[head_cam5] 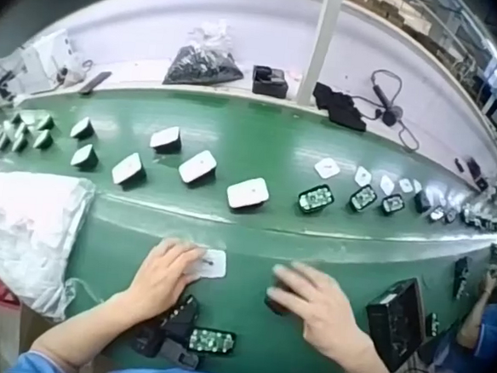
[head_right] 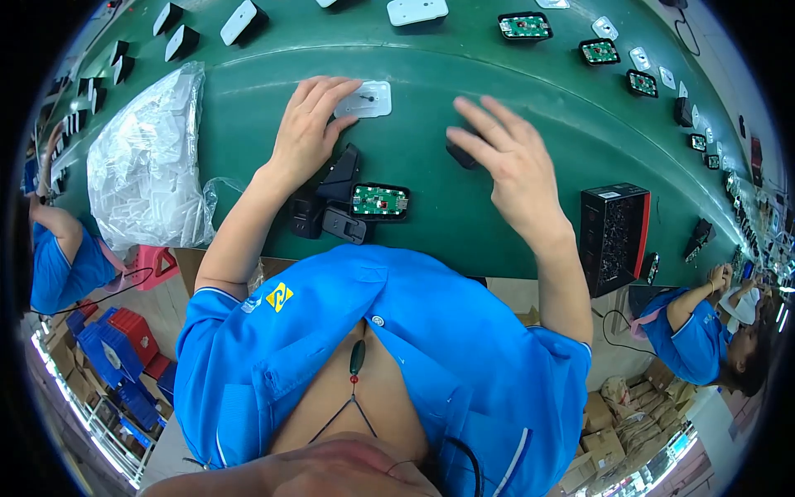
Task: Assembling electronic device components by attaching plastic covers to circuit boards on an assembly line.
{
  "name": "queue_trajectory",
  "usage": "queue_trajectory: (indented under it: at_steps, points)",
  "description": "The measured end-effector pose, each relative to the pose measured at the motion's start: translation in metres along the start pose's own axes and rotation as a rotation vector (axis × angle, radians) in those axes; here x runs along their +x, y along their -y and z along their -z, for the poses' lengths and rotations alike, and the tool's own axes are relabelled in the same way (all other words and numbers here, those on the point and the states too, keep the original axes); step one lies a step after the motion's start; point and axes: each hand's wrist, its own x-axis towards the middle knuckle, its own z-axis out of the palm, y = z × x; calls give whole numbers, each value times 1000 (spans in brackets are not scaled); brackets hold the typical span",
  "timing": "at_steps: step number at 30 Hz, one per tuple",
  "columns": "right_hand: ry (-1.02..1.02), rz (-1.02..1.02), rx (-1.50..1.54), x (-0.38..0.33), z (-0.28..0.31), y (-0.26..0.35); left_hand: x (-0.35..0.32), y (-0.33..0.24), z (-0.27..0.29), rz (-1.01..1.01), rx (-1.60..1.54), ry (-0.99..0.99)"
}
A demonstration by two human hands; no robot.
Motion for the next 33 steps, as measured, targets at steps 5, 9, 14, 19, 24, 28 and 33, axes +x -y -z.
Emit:
queue_trajectory:
  at_steps: [5, 9, 14, 19, 24, 28, 33]
  points:
    - [29, 112, 123, 3, -6, -17, 7, -3, -7, -33, -23, -6]
    - [-46, -3, 243, 17, -8, -8, 10, 0, -7, -30, -84, -34]
    - [-179, 100, 299, 52, -27, 33, 3, 6, 0, 28, -280, -84]
    - [-205, 241, 253, 73, -40, 46, -3, 12, 7, 16, -269, -42]
    - [-134, 265, 215, 79, -43, 49, -9, 17, 7, -7, -118, 41]
    - [-111, 253, 194, 77, -44, 51, -11, 17, 6, -1, -98, 72]
    - [-225, 226, 56, 71, -54, 59, -14, 11, 4, -10, -8, 32]
